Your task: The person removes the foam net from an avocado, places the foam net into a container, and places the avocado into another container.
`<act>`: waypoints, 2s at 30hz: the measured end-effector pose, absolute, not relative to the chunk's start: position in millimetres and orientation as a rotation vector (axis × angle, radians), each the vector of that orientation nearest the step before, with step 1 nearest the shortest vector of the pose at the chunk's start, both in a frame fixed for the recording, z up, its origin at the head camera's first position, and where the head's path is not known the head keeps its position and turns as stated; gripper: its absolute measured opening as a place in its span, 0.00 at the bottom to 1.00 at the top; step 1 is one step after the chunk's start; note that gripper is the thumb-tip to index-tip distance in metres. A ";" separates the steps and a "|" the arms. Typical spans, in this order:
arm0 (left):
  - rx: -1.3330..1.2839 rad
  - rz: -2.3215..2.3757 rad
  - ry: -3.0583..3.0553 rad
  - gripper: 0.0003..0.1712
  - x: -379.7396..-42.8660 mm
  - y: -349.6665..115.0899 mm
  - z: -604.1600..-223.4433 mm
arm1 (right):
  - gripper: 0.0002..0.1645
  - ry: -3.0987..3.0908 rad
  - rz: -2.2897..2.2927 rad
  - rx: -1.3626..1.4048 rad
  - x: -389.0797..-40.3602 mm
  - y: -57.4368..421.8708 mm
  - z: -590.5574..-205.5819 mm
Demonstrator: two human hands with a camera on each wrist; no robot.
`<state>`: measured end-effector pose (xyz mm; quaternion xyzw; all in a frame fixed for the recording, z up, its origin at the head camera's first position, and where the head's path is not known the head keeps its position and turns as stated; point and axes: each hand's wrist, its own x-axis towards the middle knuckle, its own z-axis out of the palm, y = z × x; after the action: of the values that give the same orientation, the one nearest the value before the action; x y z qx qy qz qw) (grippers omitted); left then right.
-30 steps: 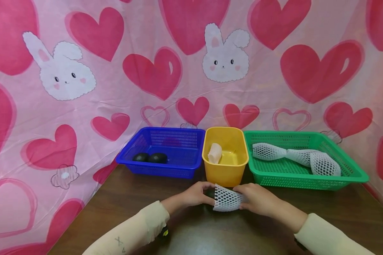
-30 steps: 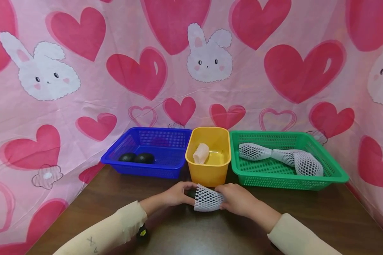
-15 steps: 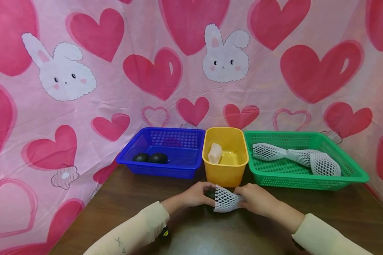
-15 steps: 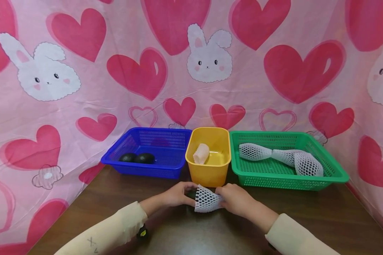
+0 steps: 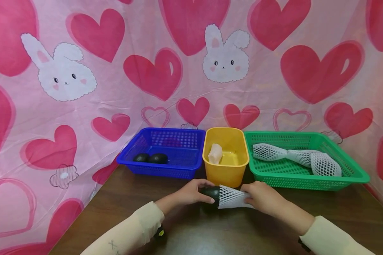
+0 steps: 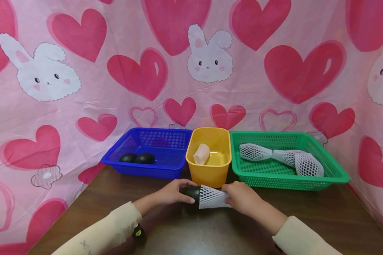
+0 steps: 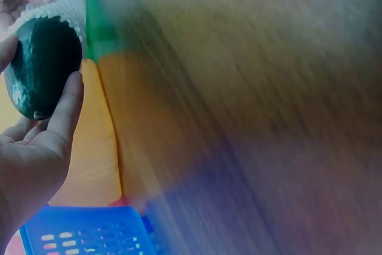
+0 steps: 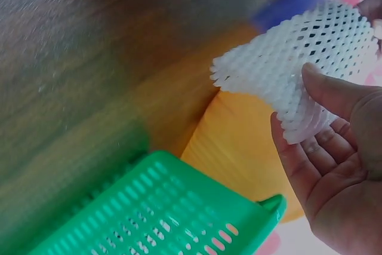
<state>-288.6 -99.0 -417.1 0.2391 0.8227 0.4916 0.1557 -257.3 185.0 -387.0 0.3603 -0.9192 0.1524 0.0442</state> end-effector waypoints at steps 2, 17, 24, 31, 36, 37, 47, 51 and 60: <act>0.679 1.410 2.367 0.25 -287.8 -102.1 -414.1 | 0.12 -2.797 0.461 1.084 -255.1 188.4 -383.3; 0.642 1.454 2.368 0.27 -287.3 -119.5 -407.2 | 0.11 -2.712 0.486 1.011 -240.2 200.7 -345.4; 0.658 1.477 2.373 0.27 -286.3 -125.2 -406.5 | 0.10 -2.752 0.641 0.924 -241.1 200.2 -324.2; 0.664 1.478 2.353 0.28 -282.7 -126.3 -402.5 | 0.12 -2.693 0.681 0.825 -252.3 197.2 -303.4; 0.660 1.473 2.352 0.27 -282.5 -128.1 -402.3 | 0.14 -2.705 0.706 0.725 -266.3 192.8 -292.4; 0.656 1.472 2.355 0.27 -282.6 -128.6 -402.4 | 0.14 -2.703 0.711 0.707 -269.7 191.5 -290.6; 0.664 1.460 2.376 0.27 -283.1 -130.5 -401.2 | 0.19 -2.645 0.735 0.518 -311.1 174.7 -285.3; 0.662 1.459 2.381 0.27 -282.9 -131.7 -400.8 | 0.19 -2.653 0.763 0.435 -329.5 166.7 -287.6; 0.648 1.461 2.388 0.28 -282.2 -133.0 -401.5 | 0.19 -2.699 0.800 0.304 -357.6 153.8 -293.0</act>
<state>-282.2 -133.0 -401.5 0.2235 0.8235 0.5040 0.1337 -357.6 153.8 -293.0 0.1060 -0.9418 0.2792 0.1543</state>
